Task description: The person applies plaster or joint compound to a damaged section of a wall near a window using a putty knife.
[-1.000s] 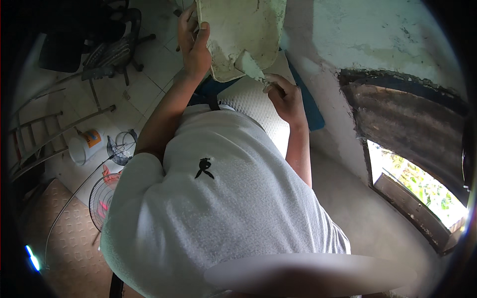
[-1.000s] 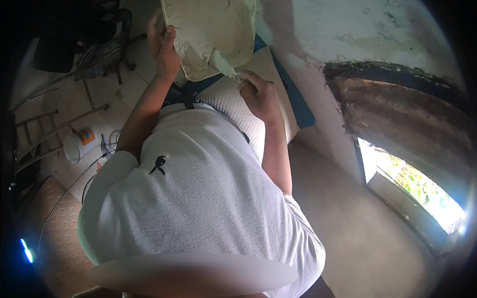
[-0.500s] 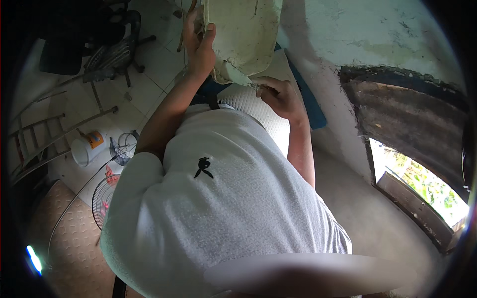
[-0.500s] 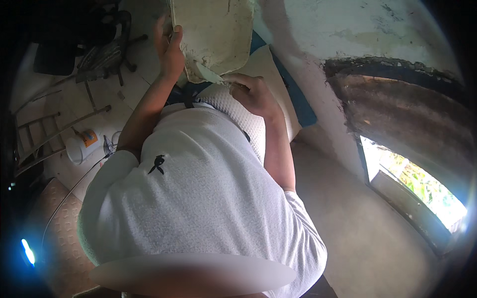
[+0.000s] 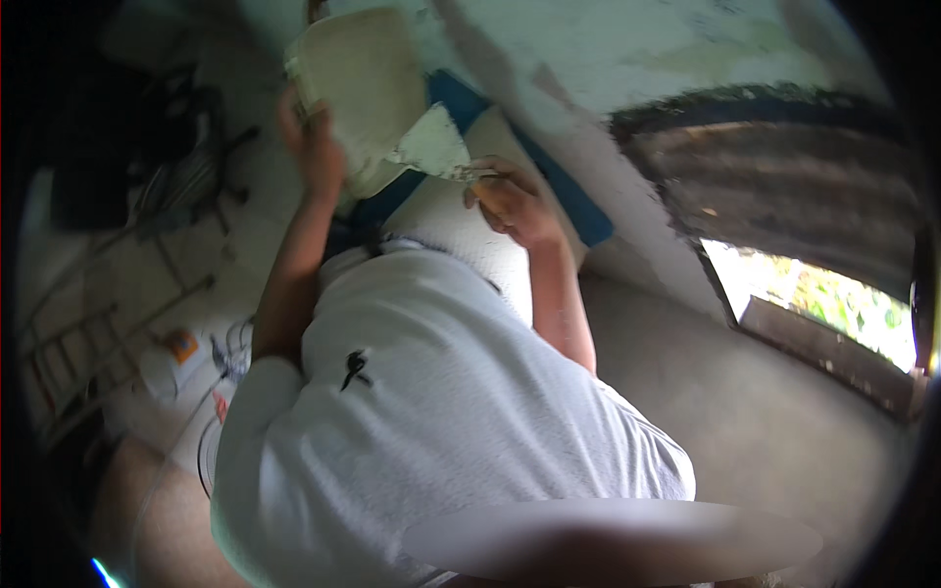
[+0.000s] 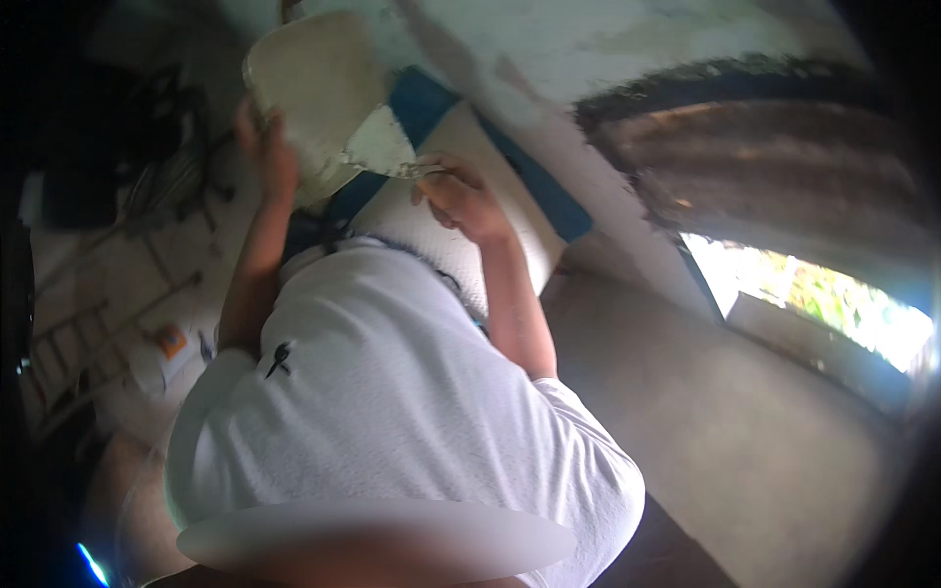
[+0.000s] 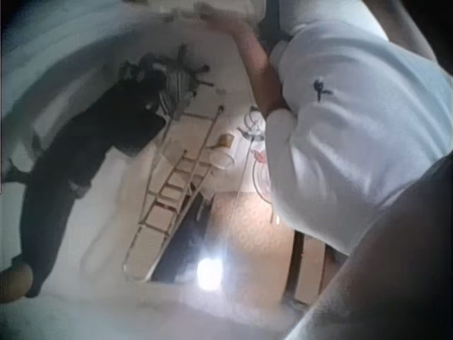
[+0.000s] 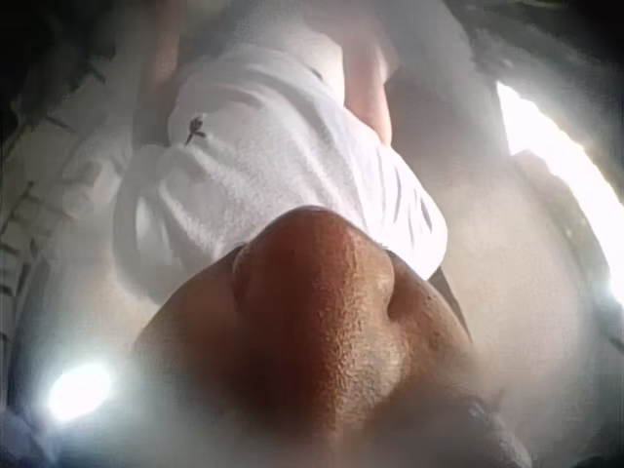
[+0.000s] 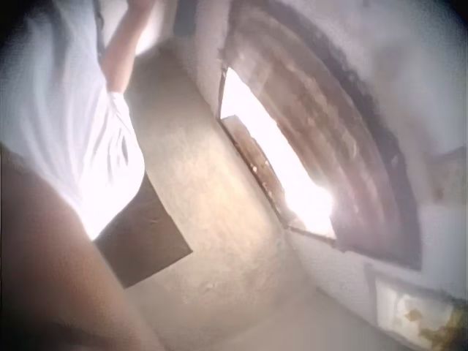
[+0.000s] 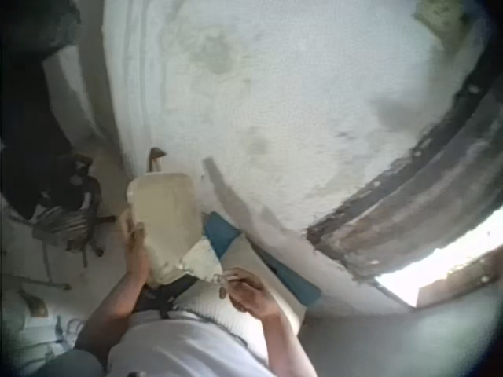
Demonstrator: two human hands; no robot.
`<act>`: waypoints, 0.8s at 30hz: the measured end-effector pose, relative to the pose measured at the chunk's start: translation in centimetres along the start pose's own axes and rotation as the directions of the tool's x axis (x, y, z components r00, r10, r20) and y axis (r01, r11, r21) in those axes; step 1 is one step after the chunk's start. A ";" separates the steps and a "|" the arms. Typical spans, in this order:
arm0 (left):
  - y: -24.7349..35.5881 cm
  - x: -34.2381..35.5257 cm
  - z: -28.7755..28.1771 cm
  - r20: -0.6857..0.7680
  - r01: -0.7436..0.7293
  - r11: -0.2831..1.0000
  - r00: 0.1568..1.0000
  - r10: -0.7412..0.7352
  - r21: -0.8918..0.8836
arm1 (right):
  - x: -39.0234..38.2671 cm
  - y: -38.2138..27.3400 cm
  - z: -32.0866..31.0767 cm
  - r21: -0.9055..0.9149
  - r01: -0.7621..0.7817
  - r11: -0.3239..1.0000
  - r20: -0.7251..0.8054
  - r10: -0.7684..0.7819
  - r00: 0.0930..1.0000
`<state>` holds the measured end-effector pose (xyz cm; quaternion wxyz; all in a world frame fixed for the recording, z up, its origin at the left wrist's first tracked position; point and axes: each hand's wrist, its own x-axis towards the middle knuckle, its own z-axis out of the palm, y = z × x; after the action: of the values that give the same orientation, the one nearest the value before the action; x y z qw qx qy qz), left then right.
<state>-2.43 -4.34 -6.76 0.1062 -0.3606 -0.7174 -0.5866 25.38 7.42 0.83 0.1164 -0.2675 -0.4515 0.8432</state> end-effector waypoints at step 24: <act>1.7 0.5 0.0 0.101 0.386 0.761 0.913 -0.394 -0.521 | -0.1 -6.1 -12.2 -0.943 -0.043 -0.330 0.283 -0.862 0.420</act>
<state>-1.72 -4.02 -5.18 -0.1166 -0.2141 -0.5856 -0.7731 31.95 19.31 0.41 0.3788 -0.2902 -0.8775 -0.0475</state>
